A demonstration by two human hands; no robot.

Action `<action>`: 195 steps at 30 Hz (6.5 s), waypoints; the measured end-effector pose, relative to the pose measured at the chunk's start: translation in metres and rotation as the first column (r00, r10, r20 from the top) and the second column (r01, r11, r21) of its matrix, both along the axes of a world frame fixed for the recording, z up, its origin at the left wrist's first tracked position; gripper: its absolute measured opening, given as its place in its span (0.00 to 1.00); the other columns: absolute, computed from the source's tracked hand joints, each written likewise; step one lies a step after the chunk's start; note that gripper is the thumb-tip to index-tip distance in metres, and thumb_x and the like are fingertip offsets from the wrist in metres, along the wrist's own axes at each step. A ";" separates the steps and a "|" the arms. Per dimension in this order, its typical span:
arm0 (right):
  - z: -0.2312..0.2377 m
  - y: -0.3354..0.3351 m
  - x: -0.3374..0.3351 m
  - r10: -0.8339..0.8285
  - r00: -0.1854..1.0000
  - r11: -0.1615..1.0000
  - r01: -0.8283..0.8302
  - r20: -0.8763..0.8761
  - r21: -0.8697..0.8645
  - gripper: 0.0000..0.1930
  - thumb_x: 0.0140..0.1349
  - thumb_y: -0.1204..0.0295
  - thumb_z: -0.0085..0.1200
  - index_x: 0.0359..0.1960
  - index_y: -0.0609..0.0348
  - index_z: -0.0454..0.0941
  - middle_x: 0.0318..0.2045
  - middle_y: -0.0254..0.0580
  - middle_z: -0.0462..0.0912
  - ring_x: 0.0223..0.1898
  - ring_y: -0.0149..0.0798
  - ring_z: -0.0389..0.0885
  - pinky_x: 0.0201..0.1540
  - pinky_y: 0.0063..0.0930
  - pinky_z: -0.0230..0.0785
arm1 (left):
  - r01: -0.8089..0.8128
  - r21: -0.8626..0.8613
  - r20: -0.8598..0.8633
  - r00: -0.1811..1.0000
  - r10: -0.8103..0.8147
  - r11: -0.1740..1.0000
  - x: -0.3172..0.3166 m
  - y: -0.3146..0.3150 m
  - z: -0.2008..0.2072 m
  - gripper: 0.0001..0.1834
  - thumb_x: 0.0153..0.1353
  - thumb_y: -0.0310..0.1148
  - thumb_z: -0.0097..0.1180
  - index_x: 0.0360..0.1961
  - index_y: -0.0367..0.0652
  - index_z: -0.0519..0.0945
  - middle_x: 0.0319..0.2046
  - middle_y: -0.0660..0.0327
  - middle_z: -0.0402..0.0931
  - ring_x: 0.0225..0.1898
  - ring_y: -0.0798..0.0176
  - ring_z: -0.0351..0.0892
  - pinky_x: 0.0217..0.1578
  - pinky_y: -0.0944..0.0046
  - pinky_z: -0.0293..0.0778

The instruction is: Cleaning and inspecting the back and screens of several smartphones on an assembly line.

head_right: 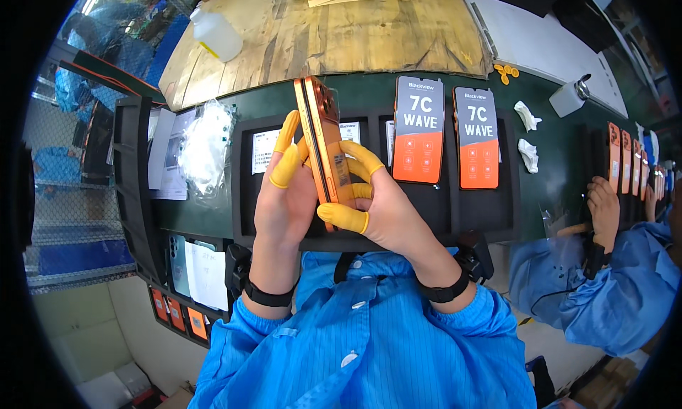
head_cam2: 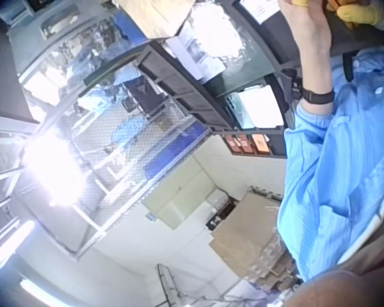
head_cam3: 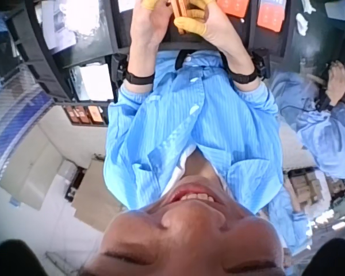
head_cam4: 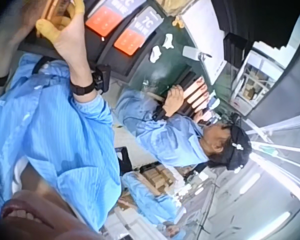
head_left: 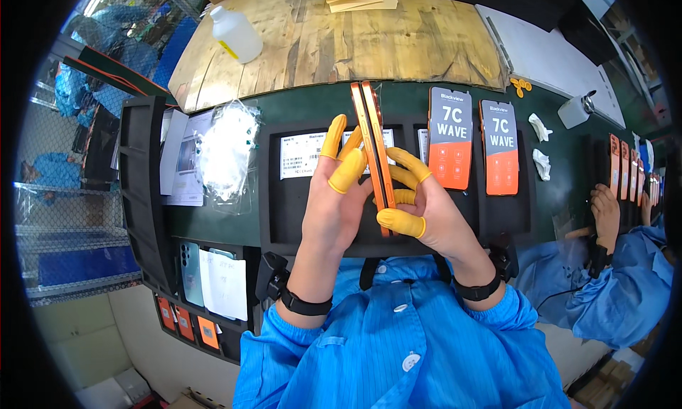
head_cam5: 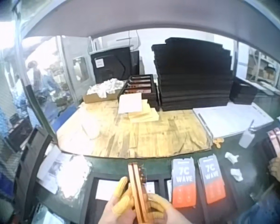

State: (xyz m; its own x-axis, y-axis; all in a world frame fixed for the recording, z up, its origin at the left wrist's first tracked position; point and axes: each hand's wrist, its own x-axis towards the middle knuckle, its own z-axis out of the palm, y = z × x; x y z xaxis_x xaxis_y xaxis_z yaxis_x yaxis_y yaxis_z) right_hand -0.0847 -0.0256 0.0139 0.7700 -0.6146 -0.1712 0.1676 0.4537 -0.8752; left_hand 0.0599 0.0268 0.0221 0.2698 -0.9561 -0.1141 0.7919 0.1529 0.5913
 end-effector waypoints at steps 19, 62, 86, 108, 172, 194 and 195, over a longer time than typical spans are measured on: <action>-0.025 0.007 0.000 -0.009 0.980 1.000 0.006 0.199 0.015 0.57 0.44 0.77 0.70 0.70 0.48 0.37 0.64 0.45 0.57 0.65 0.41 0.58 0.65 0.36 0.52 | 0.032 0.001 0.466 0.884 -0.029 0.999 0.003 0.003 0.005 0.57 0.42 0.18 0.68 0.69 0.47 0.44 0.58 0.54 0.62 0.57 0.58 0.66 0.57 0.56 0.66; -0.027 -0.021 0.002 0.020 0.978 0.660 -0.170 -0.208 -0.732 0.53 0.38 0.70 0.73 0.66 0.55 0.49 0.58 0.54 0.67 0.60 0.52 0.68 0.60 0.37 0.61 | 0.181 -0.073 0.943 0.332 0.009 0.981 0.015 0.030 -0.007 0.51 0.41 0.29 0.72 0.66 0.42 0.56 0.53 0.51 0.72 0.54 0.54 0.74 0.54 0.60 0.67; 0.006 -0.026 -0.013 -0.133 0.974 0.404 -0.113 -0.181 -0.908 0.50 0.39 0.66 0.72 0.64 0.61 0.54 0.58 0.58 0.66 0.61 0.59 0.63 0.61 0.39 0.58 | 0.120 -0.054 0.925 0.379 0.004 0.991 0.017 0.026 -0.012 0.53 0.40 0.27 0.70 0.67 0.42 0.53 0.56 0.52 0.69 0.58 0.55 0.70 0.58 0.60 0.62; 0.050 0.016 -0.058 -0.182 0.983 -0.102 0.018 0.036 -0.995 0.15 0.41 0.74 0.62 0.35 0.47 0.83 0.30 0.31 0.78 0.34 0.35 0.75 0.44 0.37 0.65 | 0.096 -0.135 0.986 0.112 0.125 0.986 0.016 0.015 0.001 0.47 0.41 0.25 0.70 0.63 0.41 0.59 0.41 0.62 0.74 0.44 0.67 0.74 0.52 0.62 0.68; 0.002 -0.051 0.004 -0.084 0.988 -0.386 0.087 0.129 -0.919 0.19 0.46 0.65 0.58 0.43 0.32 0.75 0.54 0.34 0.75 0.59 0.45 0.70 0.66 0.61 0.41 | 0.151 -0.553 0.572 -0.646 0.506 0.819 0.019 0.041 -0.028 0.20 0.54 0.43 0.54 0.48 0.83 0.74 0.63 0.58 0.60 0.68 0.50 0.53 0.64 0.29 0.27; -0.009 -0.045 0.003 -0.253 0.957 -0.326 0.051 0.140 -0.944 0.26 0.46 0.62 0.63 0.50 0.36 0.74 0.58 0.35 0.69 0.63 0.45 0.63 0.67 0.62 0.40 | 0.169 -0.544 0.531 -0.689 0.493 0.822 0.017 0.035 -0.038 0.16 0.54 0.44 0.56 0.43 0.80 0.73 0.58 0.65 0.68 0.63 0.53 0.64 0.64 0.28 0.35; -0.009 -0.045 0.006 -0.249 0.959 -0.321 0.053 0.139 -0.946 0.26 0.45 0.62 0.63 0.50 0.36 0.74 0.58 0.35 0.69 0.63 0.45 0.63 0.67 0.61 0.40 | 0.153 -0.548 0.543 -0.682 0.489 0.822 0.018 0.036 -0.038 0.16 0.53 0.43 0.57 0.43 0.80 0.74 0.59 0.63 0.68 0.62 0.53 0.65 0.63 0.28 0.35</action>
